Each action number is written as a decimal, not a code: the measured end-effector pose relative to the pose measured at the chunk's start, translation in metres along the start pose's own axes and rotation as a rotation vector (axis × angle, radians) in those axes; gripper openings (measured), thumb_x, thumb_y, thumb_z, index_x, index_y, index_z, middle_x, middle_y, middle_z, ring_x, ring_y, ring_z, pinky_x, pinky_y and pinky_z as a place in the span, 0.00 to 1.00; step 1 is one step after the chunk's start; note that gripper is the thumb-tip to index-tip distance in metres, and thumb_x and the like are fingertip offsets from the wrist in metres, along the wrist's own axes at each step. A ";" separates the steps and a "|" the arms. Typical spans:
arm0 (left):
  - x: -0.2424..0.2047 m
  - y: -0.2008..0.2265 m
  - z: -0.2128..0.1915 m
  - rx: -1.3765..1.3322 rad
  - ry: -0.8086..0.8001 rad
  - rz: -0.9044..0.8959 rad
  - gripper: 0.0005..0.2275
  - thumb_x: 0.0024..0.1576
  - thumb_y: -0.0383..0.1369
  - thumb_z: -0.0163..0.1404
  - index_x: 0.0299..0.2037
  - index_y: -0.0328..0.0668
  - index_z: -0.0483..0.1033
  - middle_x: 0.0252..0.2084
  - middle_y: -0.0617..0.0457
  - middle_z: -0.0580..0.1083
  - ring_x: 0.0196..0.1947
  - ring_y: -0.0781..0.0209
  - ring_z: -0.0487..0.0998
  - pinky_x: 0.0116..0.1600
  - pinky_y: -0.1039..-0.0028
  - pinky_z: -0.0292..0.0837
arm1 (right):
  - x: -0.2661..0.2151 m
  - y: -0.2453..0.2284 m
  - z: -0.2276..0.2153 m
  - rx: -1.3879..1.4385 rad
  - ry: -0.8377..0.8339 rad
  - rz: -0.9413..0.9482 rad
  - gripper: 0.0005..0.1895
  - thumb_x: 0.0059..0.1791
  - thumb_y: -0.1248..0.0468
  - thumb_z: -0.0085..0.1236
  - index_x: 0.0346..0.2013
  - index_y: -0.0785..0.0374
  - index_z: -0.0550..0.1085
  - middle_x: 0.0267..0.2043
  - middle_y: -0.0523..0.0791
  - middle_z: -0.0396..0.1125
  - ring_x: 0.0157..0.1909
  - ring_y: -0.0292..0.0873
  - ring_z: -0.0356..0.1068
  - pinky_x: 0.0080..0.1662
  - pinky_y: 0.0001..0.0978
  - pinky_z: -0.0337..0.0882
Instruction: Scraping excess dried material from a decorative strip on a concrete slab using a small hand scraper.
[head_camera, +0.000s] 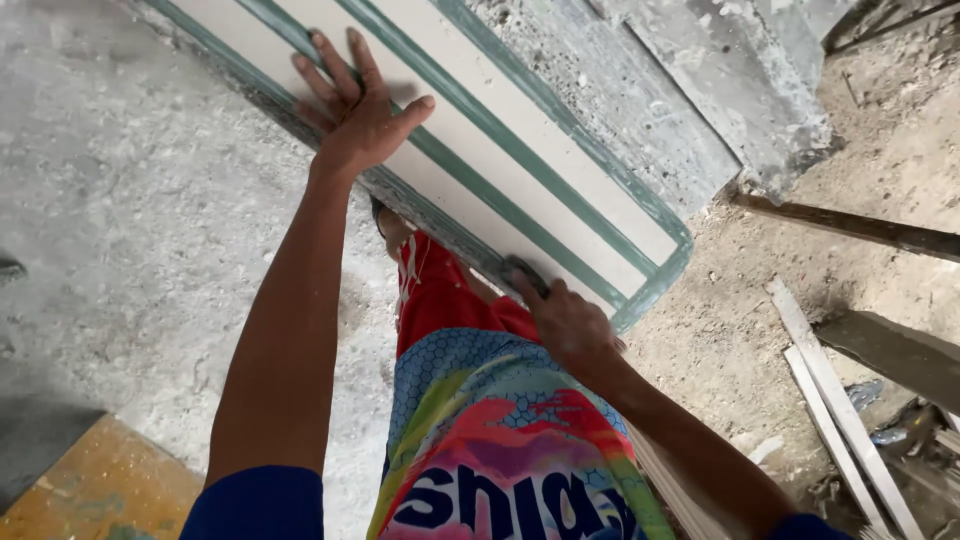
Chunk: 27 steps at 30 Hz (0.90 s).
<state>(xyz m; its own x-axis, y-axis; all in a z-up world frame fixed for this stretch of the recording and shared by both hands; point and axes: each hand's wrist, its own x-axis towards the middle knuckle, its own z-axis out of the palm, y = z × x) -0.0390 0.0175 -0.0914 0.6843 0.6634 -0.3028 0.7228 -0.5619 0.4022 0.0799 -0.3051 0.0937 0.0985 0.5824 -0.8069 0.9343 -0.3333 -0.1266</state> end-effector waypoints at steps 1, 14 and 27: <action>-0.005 0.003 -0.002 -0.001 -0.007 -0.009 0.53 0.65 0.74 0.31 0.78 0.30 0.23 0.72 0.19 0.19 0.64 0.11 0.12 0.60 0.11 0.26 | -0.005 -0.002 0.002 -0.001 -0.009 -0.006 0.34 0.56 0.67 0.45 0.75 0.43 0.48 0.37 0.54 0.64 0.24 0.44 0.70 0.23 0.38 0.78; -0.002 0.020 -0.041 -0.197 -0.194 -0.134 0.52 0.57 0.74 0.23 0.77 0.40 0.17 0.69 0.33 0.08 0.63 0.26 0.02 0.65 0.22 0.11 | 0.064 -0.062 -0.041 -0.043 0.417 -0.152 0.32 0.53 0.58 0.51 0.72 0.54 0.58 0.32 0.54 0.66 0.17 0.43 0.66 0.16 0.33 0.65; 0.004 -0.117 -0.032 -0.023 0.740 0.054 0.22 0.61 0.43 0.52 0.66 0.50 0.71 0.75 0.44 0.56 0.75 0.46 0.53 0.64 0.60 0.57 | 0.093 -0.128 -0.105 -0.071 0.146 0.046 0.31 0.56 0.58 0.39 0.76 0.43 0.51 0.42 0.54 0.66 0.38 0.66 0.77 0.38 0.60 0.78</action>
<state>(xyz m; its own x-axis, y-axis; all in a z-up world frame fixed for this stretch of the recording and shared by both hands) -0.1235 0.1015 -0.1123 0.4686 0.7993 0.3762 0.6823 -0.5980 0.4206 0.0051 -0.1305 0.0956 0.1861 0.6711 -0.7176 0.9490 -0.3120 -0.0457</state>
